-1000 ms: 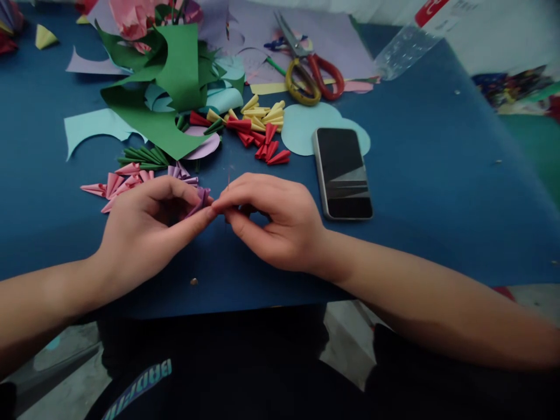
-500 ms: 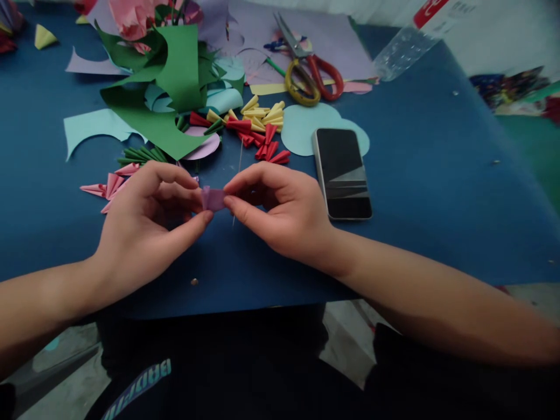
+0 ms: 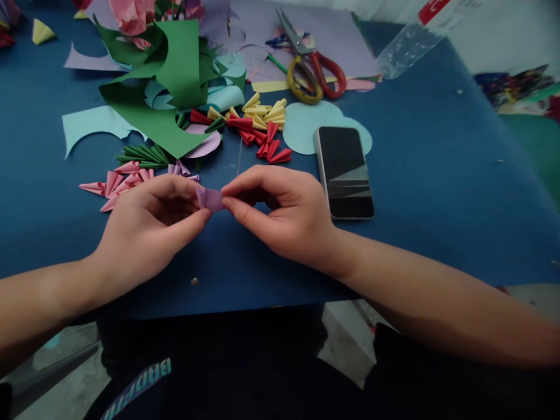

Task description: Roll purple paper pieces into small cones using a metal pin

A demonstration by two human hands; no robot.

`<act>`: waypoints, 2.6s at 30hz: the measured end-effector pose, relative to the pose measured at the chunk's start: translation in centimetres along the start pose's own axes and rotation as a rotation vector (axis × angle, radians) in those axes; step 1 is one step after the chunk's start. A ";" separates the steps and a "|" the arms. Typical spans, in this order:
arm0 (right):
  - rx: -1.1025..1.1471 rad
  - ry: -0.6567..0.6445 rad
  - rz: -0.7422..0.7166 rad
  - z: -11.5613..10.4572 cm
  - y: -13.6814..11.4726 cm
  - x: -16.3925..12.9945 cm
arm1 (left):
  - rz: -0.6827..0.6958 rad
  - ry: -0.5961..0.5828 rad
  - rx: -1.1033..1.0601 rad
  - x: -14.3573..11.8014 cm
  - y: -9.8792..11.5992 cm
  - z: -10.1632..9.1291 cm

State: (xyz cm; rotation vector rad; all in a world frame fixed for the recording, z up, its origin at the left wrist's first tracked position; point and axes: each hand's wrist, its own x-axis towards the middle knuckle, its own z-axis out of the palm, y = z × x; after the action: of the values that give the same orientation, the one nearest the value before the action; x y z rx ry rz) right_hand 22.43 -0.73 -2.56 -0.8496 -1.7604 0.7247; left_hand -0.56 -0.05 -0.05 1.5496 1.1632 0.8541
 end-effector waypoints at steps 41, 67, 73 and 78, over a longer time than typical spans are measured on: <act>0.154 -0.175 -0.202 -0.2 1.0 0.2 | -0.173 -0.134 -0.313 -0.2 0.7 0.2; 0.424 -0.182 0.084 0.0 0.5 0.1 | -0.041 -0.171 -0.117 0.2 1.1 0.2; 0.444 -0.094 0.205 0.1 0.5 0.0 | -0.072 -0.166 -0.098 0.2 0.8 0.0; 0.509 -0.104 0.224 0.1 0.3 0.0 | -0.135 -0.244 -0.134 0.4 1.0 -0.1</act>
State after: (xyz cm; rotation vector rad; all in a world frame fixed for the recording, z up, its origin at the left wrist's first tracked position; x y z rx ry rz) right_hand 22.36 -0.56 -2.79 -0.6679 -1.4781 1.3172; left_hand -0.25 0.31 0.91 1.4055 1.0006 0.6215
